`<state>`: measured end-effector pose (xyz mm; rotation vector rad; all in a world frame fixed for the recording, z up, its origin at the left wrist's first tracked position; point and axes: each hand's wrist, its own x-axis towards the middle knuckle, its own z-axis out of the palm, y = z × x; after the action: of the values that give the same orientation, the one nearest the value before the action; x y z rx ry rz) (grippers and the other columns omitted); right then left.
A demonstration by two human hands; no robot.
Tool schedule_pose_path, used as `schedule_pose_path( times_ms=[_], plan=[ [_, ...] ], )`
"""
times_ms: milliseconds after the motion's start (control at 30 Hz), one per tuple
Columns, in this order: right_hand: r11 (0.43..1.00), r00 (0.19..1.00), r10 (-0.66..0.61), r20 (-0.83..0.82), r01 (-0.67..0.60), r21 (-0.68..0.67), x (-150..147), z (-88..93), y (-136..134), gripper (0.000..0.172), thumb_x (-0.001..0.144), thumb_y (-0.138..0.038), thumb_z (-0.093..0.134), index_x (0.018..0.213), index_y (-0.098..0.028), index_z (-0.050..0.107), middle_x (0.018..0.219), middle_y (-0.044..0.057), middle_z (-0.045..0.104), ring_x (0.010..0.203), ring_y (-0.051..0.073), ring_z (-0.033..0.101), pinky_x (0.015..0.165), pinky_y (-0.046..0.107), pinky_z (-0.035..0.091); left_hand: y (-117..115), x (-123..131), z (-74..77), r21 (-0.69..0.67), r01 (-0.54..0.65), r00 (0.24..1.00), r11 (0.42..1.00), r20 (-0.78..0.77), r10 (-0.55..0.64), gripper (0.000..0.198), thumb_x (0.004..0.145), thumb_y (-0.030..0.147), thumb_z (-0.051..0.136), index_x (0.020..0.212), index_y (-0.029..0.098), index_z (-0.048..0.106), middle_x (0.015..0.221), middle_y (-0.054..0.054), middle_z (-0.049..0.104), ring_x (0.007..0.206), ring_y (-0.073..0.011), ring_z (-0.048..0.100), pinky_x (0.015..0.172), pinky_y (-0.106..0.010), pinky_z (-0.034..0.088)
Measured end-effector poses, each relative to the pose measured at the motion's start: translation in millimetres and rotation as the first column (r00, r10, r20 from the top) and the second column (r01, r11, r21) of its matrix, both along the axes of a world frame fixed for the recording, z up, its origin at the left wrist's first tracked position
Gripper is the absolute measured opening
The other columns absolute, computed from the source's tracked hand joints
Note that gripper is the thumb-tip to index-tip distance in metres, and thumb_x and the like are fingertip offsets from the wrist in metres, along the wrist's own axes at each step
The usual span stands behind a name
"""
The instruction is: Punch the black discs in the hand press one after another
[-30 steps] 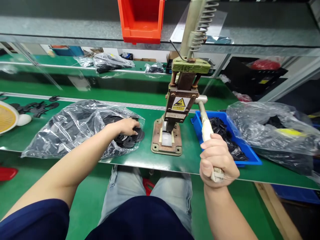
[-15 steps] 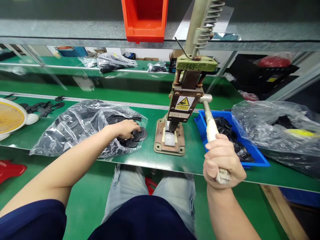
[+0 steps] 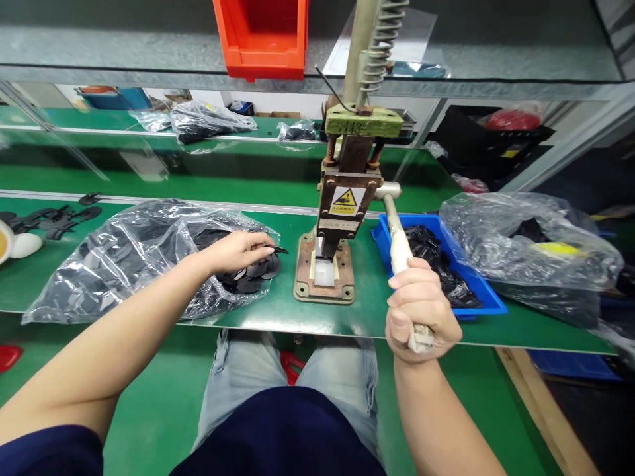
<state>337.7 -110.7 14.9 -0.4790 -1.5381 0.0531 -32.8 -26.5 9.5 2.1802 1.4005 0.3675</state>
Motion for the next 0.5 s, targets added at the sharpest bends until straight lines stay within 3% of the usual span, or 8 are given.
schedule_pose_path(
  times_ms=[67, 167, 300, 433, 500],
  plan=[
    [1.000, 1.000, -0.007, 0.002, 0.007, -0.003, -0.1, -0.5, -0.3, 0.024, 0.088, -0.028, 0.068, 0.068, -0.023, 0.056, 0.066, -0.004, 0.062, 0.077, 0.018, 0.068, 0.101, 0.058, 0.055, -8.9, 15.1, -1.9, -0.094, 0.015, 0.983, 0.995, 0.182, 0.002, 0.044, 0.095, 0.054, 0.062, 0.123, 0.022, 0.072, 0.093, -0.003, 0.076, 0.082, -0.0183, 0.069, 0.076, -0.027, 0.054],
    [1.000, 1.000, -0.014, 0.005, 0.014, -0.011, 0.0, -1.3, -0.9, 0.024, 0.089, -0.029, 0.067, 0.068, -0.024, 0.056, 0.066, -0.004, 0.062, 0.078, 0.019, 0.068, 0.102, 0.059, 0.055, -13.3, 37.9, -16.3, -0.216, 0.036, 0.927, 0.976, 0.372, 0.048, 0.045, 0.094, 0.056, 0.064, 0.119, 0.019, 0.072, 0.087, -0.003, 0.073, 0.079, -0.0177, 0.069, 0.073, -0.028, 0.055],
    [1.000, 1.000, -0.003, 0.005, 0.003, -0.016, 0.6, -2.0, -1.6, 0.023, 0.088, -0.028, 0.067, 0.068, -0.024, 0.057, 0.066, -0.003, 0.063, 0.079, 0.019, 0.068, 0.103, 0.059, 0.054, -1.4, 66.1, -47.2, -0.220, -0.053, 0.837, 0.974, 0.522, 0.164, 0.036, 0.090, 0.053, 0.072, 0.100, 0.018, 0.067, 0.076, 0.001, 0.066, 0.063, -0.0127, 0.063, 0.062, -0.025, 0.052],
    [1.000, 1.000, 0.003, 0.005, -0.003, -0.017, 0.6, -2.5, -1.7, 0.022, 0.088, -0.028, 0.068, 0.069, -0.024, 0.058, 0.067, -0.004, 0.063, 0.080, 0.019, 0.069, 0.104, 0.060, 0.054, 14.9, 89.2, -68.9, -0.272, -0.116, 0.695, 0.955, 0.664, 0.274, 0.046, 0.079, 0.040, 0.086, 0.108, 0.020, 0.057, 0.071, 0.007, 0.061, 0.055, -0.0102, 0.061, 0.057, -0.023, 0.051],
    [1.000, 1.000, 0.008, -0.001, -0.008, -0.016, 0.2, -2.8, -1.7, 0.022, 0.089, -0.028, 0.068, 0.070, -0.025, 0.057, 0.067, -0.004, 0.063, 0.080, 0.019, 0.069, 0.104, 0.059, 0.054, 20.8, 98.6, -73.2, -0.338, -0.136, 0.669, 0.931, 0.662, 0.338, 0.045, 0.079, 0.037, 0.088, 0.105, 0.019, 0.056, 0.068, 0.006, 0.063, 0.052, -0.0098, 0.062, 0.054, -0.021, 0.049]
  ],
)
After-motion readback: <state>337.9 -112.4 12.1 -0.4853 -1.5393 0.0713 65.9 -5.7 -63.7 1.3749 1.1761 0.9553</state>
